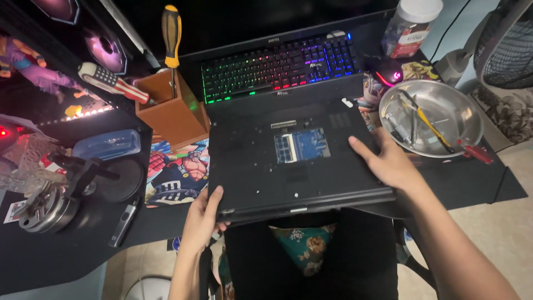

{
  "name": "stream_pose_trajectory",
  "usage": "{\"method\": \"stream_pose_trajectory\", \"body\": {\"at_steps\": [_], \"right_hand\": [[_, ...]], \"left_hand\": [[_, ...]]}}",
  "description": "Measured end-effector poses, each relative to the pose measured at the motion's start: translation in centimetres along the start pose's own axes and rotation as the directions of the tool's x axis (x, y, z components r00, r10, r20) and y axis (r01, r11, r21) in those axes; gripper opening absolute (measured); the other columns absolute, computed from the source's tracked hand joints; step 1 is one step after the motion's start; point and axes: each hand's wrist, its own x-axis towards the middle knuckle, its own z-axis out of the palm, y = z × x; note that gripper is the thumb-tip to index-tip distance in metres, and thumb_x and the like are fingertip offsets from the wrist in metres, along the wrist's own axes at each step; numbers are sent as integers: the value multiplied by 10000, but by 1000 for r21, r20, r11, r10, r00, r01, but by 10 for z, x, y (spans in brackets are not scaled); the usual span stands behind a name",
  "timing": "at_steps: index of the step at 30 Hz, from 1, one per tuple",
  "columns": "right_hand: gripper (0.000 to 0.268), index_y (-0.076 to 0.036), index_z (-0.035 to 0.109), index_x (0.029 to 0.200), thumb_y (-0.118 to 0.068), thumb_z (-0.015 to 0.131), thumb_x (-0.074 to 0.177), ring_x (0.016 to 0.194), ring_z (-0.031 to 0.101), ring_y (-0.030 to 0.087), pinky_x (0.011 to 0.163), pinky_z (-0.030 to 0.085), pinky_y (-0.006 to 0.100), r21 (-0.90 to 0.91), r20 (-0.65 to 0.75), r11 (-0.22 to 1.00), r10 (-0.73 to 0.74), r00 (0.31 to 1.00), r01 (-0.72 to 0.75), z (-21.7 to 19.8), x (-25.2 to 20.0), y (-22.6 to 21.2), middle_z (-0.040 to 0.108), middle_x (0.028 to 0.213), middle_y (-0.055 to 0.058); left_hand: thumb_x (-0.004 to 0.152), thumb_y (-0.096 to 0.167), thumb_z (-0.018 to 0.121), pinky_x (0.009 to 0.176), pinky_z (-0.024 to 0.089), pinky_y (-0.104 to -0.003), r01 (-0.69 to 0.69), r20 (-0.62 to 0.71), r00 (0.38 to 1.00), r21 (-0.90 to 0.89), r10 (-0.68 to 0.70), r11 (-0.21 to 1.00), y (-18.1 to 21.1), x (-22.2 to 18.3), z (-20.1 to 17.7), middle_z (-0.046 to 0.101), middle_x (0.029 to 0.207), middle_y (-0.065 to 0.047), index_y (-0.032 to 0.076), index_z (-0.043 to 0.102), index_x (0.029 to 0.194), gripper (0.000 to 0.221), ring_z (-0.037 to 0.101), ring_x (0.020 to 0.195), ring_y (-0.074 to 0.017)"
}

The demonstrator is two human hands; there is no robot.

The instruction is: Using a small screwdriver to remove the screws from the base of a laptop for disassembly.

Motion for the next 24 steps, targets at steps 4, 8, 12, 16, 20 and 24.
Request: {"method": "stream_pose_trajectory", "body": {"at_steps": [4,8,12,16,20,24], "right_hand": [[638,-153,528,1326,-616,428,899,1240,603,299,1035,432,401,-206,25,973,-96,995,99,-5,0,-3,666,1323,59],[800,-123,404,1506,-660,323,919,1218,588,430,1017,447,473,-375,28,922,-93,995,97,-3,9,-3,680,1251,206],[788,-102,350,1524,-651,231,971,1122,616,525,963,473,564,-521,13,850,-84,996,78,2,13,-5,684,1150,312],[770,-14,443,1400,-634,186,1023,1039,651,549,904,486,580,-655,-35,748,-173,984,108,9,26,5,712,1060,329],[774,-14,422,1432,-623,162,1034,1048,656,548,897,503,578,-705,-27,701,-184,982,112,9,31,7,718,1074,323],[781,-31,514,1343,-620,90,1056,1032,716,468,828,552,518,-810,-23,579,-194,981,96,11,42,13,755,1057,277]], "left_hand": [[897,546,504,515,509,-277,14,-31,999,91,-11,996,-6,6,4,622,1374,-41,28,386,1530,826,595,457,-191],[934,587,420,520,503,-305,-36,-20,999,302,45,953,-2,1,3,564,575,-98,18,393,1533,826,625,441,-183],[988,560,384,901,514,-427,-142,-14,984,540,178,830,-2,-1,2,699,705,-131,99,641,1005,527,712,800,-361],[999,589,354,862,524,-521,-188,-5,961,721,276,667,-11,8,2,730,815,-223,77,674,1051,606,685,899,-469],[1017,575,323,799,558,-534,-219,23,944,791,329,572,-14,10,5,730,811,-190,98,653,1091,584,707,824,-444],[1023,602,308,811,546,-553,-214,33,943,824,332,525,-7,7,7,723,838,-252,43,668,1070,667,708,891,-476]]}}
